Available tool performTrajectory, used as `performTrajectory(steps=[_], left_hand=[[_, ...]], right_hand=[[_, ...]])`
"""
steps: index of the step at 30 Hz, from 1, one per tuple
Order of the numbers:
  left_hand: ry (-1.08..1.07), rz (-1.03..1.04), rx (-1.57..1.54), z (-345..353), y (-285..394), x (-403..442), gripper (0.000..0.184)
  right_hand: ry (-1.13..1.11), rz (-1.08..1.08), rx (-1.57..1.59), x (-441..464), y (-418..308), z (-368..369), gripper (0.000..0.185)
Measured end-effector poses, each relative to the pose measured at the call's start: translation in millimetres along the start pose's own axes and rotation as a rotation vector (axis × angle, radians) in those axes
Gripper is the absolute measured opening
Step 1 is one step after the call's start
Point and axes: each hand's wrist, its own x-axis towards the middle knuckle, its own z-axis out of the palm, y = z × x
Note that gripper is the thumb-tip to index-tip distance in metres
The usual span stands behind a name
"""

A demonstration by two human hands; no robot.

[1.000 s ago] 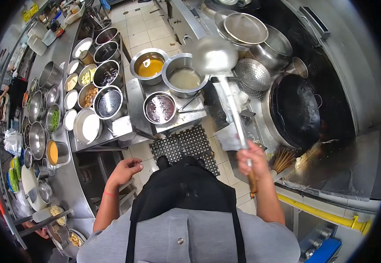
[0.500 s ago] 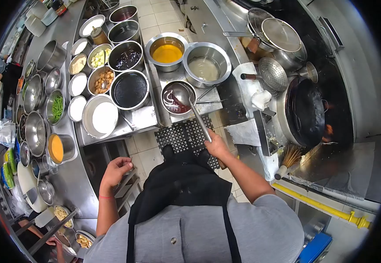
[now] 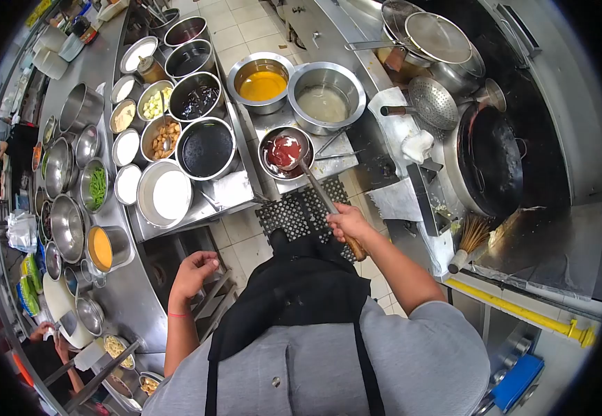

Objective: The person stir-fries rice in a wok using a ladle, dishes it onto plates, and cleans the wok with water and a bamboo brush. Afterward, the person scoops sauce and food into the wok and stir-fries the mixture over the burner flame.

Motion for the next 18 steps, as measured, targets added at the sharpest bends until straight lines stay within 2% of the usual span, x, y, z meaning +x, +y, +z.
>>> performTrajectory(steps=[1, 6, 9, 12, 16, 18], left_hand=[[0.0, -0.001, 0.008, 1.1, -0.2, 0.1, 0.034], [0.001, -0.002, -0.015, 10.6, -6.4, 2.1, 0.034], [-0.006, -0.014, -0.036, 15.5, -13.8, 1.8, 0.034], [-0.02, -0.033, -0.044, 20.0, -17.1, 0.9, 0.035], [-0.019, -0.034, -0.046, 19.1, -19.6, 0.2, 0.035], [0.008, -0.037, -0.035, 16.8, -22.1, 0.5, 0.036]], right_hand=[[-0.002, -0.001, 0.008, 0.1, 1.8, 0.5, 0.037], [0.16, -0.137, -0.37, 10.9, 10.3, -7.9, 0.053], [0.193, -0.172, -0.445, 18.0, 12.1, -13.6, 0.059], [0.19, -0.188, -0.477, 22.7, 15.0, -16.3, 0.055], [0.144, -0.114, -0.297, 15.1, 9.3, -9.2, 0.05], [0.001, 0.029, 0.02, 9.6, 2.1, -12.0, 0.031]])
